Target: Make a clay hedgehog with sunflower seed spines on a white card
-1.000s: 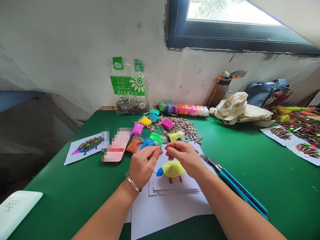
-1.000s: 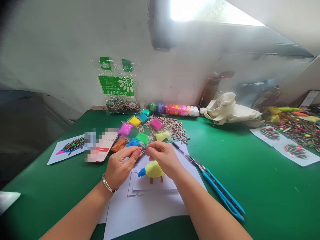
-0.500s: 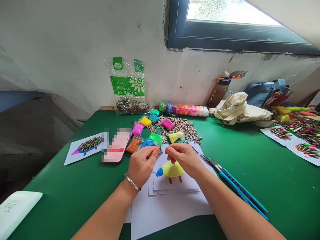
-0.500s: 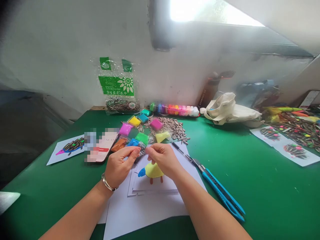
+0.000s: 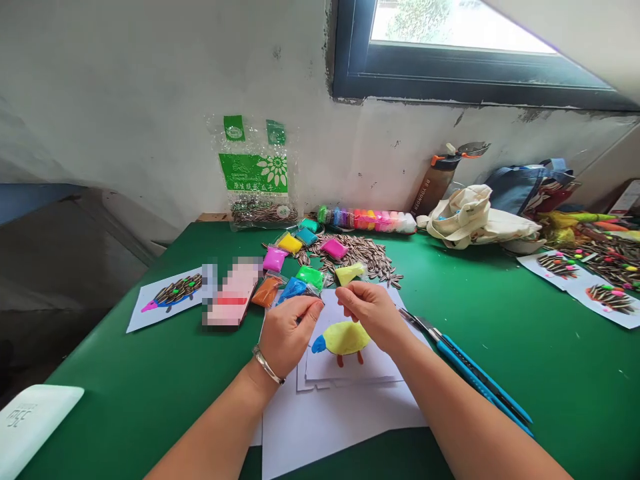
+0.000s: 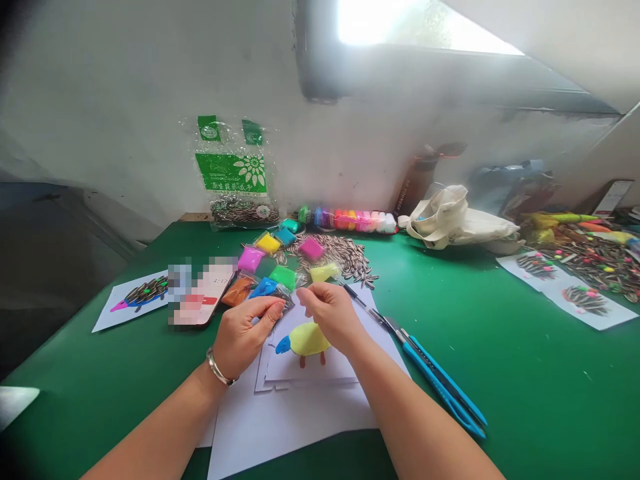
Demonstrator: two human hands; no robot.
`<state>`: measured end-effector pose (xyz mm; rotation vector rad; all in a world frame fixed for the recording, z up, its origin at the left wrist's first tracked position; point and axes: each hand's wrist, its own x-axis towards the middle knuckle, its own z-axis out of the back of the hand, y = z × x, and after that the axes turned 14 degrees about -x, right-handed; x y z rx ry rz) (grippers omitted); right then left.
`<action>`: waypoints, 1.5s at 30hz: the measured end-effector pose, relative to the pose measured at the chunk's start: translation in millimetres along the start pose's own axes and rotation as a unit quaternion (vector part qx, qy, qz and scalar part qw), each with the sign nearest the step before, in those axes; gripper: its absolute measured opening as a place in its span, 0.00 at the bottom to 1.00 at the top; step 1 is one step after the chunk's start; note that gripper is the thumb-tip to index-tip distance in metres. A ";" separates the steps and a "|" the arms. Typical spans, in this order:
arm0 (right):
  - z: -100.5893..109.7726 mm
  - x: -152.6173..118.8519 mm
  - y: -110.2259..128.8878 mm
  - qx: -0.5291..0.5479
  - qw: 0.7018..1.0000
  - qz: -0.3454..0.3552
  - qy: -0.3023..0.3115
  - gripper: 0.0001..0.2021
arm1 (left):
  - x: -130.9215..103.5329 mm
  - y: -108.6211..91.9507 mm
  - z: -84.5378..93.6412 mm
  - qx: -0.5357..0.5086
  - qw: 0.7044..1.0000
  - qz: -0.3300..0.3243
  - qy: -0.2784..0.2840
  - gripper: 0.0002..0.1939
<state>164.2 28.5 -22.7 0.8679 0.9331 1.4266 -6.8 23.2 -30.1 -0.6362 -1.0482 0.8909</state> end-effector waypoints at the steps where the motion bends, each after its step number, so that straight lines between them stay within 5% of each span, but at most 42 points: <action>1: -0.4 0.1 -0.8 0.006 1.000 0.003 0.001 0.13 | -0.3 0.0 -0.5 0.000 1.000 -0.004 0.005 0.08; 8: -9.8 -3.0 -4.3 0.046 0.998 0.025 0.022 0.10 | -1.6 0.6 -3.1 -0.007 0.999 -0.004 0.033 0.08; 17: -3.5 -3.0 -0.5 -0.053 0.998 0.031 0.017 0.11 | -2.4 2.4 -4.2 -0.004 0.999 -0.011 0.041 0.08; 23: 0.1 -2.5 -0.3 0.000 0.999 0.040 0.026 0.10 | -1.5 0.6 -4.4 -0.012 0.999 -0.006 0.046 0.08; 31: -4.5 -4.9 4.1 -0.101 0.993 0.031 0.045 0.20 | -2.5 -1.0 -5.7 -0.016 0.996 -0.011 0.085 0.09; 38: -4.4 -2.8 -4.5 -0.054 0.997 0.035 0.037 0.07 | -3.2 8.8 -4.0 0.073 0.989 -0.045 0.117 0.09; 45: -8.2 -4.7 -5.6 -0.080 0.994 0.047 0.050 0.09 | 3.3 13.1 0.8 0.083 0.991 -0.046 0.092 0.10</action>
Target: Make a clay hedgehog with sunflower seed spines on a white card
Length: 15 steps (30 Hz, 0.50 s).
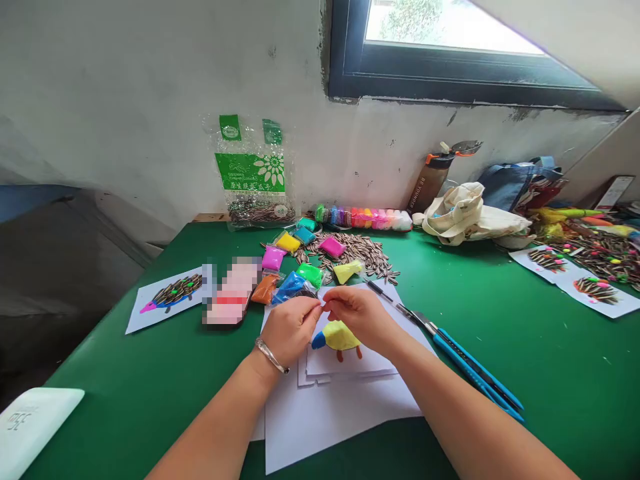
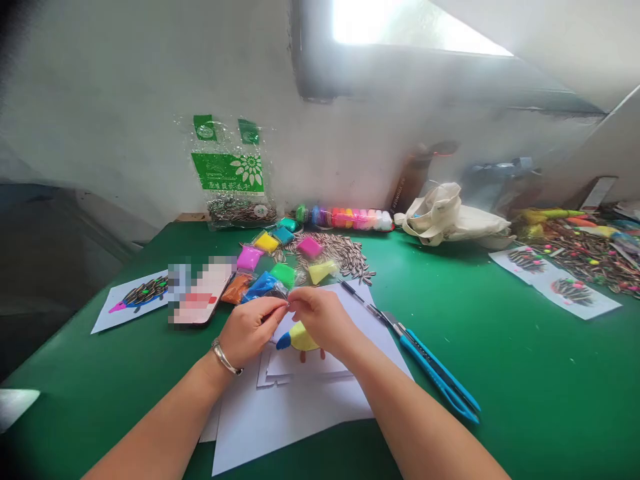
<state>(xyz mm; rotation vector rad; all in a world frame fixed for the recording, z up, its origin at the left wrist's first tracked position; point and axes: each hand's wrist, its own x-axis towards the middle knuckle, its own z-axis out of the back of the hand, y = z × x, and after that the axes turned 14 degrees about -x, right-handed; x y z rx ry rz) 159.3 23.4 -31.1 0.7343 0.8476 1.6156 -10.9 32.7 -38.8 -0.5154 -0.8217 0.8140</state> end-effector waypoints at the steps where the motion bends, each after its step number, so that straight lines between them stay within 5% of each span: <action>1: 1.3 -1.1 2.1 -0.014 1.000 0.005 0.011 0.09 | 0.5 -1.4 0.5 -0.018 1.000 0.011 -0.009 0.09; 3: 4.2 -3.8 5.8 -0.041 0.999 0.013 0.015 0.10 | 1.0 -5.4 0.7 -0.062 0.997 0.046 -0.022 0.09; 6: 4.4 -8.0 7.7 -0.067 0.995 0.022 -0.064 0.10 | 0.6 -12.8 -0.4 -0.183 0.972 0.147 -0.009 0.09; 12: -12.3 -11.4 1.9 -0.084 0.977 0.108 -0.166 0.10 | -0.5 -19.9 -1.4 -0.566 0.746 0.350 0.039 0.17; 15: -14.7 -10.5 -3.2 -0.116 0.967 0.162 -0.156 0.12 | -0.9 -18.2 -1.8 -0.612 0.690 0.385 0.022 0.14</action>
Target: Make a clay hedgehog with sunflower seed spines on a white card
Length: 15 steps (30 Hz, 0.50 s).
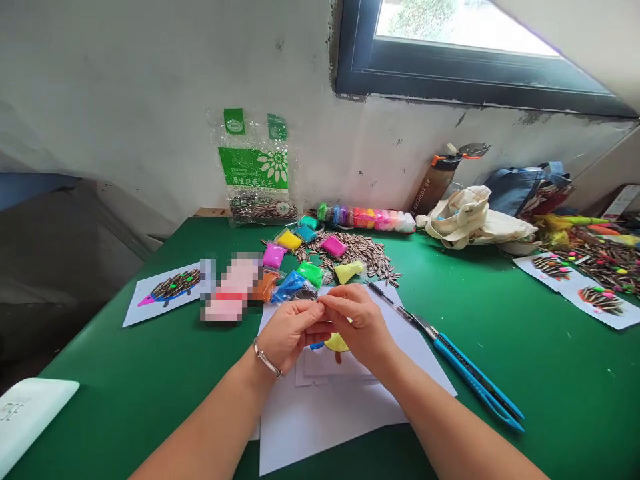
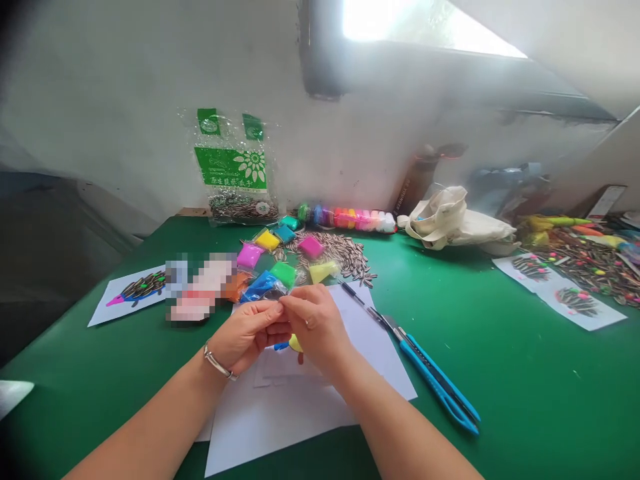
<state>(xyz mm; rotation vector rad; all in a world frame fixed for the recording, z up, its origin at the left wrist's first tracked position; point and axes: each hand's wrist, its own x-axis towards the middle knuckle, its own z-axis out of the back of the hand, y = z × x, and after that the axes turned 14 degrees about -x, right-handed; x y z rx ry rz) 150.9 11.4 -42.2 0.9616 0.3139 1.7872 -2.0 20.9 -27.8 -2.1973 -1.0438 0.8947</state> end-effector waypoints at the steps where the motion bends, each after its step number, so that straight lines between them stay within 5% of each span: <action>1: 0.5 -0.3 -1.1 0.003 1.000 0.015 0.009 0.13 | 0.7 0.5 0.6 -0.012 1.000 0.004 -0.006 0.14; 9: 11.7 -5.0 9.0 0.136 0.982 -0.079 0.105 0.17 | 3.3 -0.5 -1.3 -0.026 0.997 -0.023 -0.072 0.16; 15: 15.9 -3.0 6.0 0.162 0.978 -0.099 0.090 0.13 | 1.5 -2.5 -4.4 0.023 0.995 -0.044 -0.086 0.17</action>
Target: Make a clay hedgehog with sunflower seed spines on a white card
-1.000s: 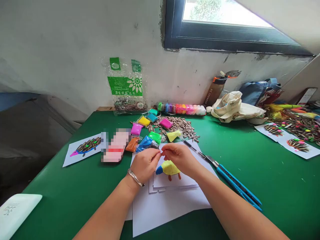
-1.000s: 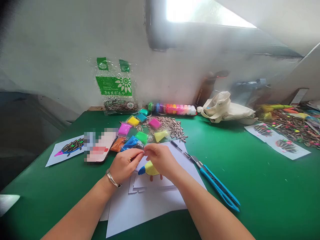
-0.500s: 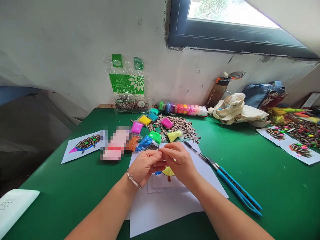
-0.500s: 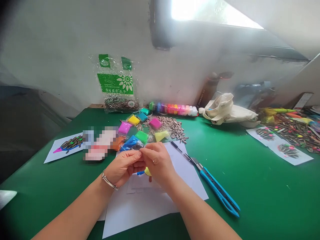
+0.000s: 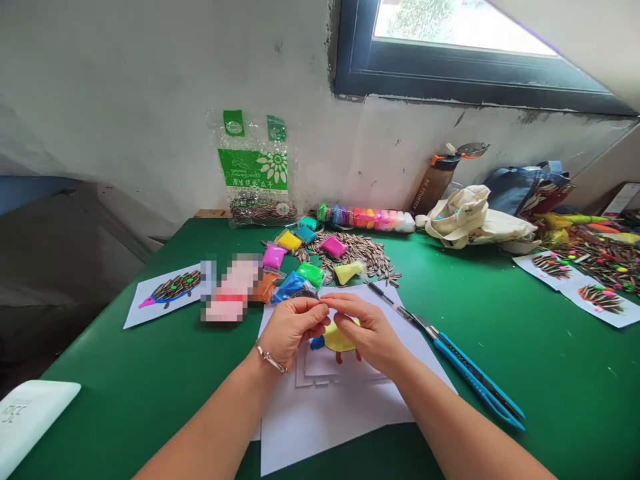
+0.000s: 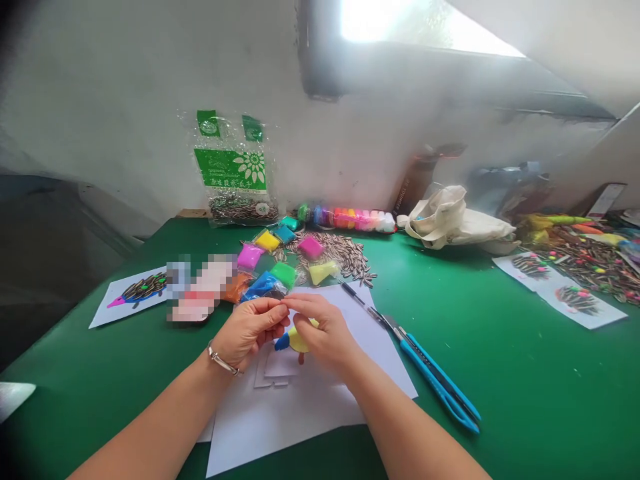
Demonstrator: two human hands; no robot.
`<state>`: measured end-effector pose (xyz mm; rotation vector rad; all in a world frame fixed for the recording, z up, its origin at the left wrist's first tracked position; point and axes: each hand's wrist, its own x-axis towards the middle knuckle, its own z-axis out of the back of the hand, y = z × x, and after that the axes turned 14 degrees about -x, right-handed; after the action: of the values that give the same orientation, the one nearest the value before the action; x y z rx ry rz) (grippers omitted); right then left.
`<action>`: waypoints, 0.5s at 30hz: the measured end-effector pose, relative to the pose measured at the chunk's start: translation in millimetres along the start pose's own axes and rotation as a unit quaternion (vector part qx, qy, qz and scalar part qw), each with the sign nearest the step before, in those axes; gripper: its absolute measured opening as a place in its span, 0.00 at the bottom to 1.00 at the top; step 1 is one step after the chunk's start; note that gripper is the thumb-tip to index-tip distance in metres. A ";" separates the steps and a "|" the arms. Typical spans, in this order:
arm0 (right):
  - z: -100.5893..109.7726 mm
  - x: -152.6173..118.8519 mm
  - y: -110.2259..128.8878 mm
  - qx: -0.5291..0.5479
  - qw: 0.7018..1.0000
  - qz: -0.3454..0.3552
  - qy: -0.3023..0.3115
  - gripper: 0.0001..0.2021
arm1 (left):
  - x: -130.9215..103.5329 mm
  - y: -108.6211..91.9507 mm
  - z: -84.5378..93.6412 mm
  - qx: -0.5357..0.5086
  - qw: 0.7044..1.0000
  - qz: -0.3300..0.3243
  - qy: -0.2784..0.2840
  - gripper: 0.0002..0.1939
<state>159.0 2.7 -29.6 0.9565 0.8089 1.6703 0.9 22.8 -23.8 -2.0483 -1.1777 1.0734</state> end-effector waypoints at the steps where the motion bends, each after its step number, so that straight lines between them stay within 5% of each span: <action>1: 0.4 0.5 -0.8 0.009 1.000 -0.002 -0.002 0.12 | 0.1 0.8 0.2 0.003 1.000 0.001 0.005 0.17; 15: -2.7 1.1 1.9 0.012 1.000 0.004 -0.017 0.09 | 1.8 3.4 0.5 0.015 1.000 -0.004 0.015 0.17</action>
<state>155.6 3.0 -29.0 1.0033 0.8040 1.6496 2.6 22.7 -27.3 -2.0292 -1.1468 1.0469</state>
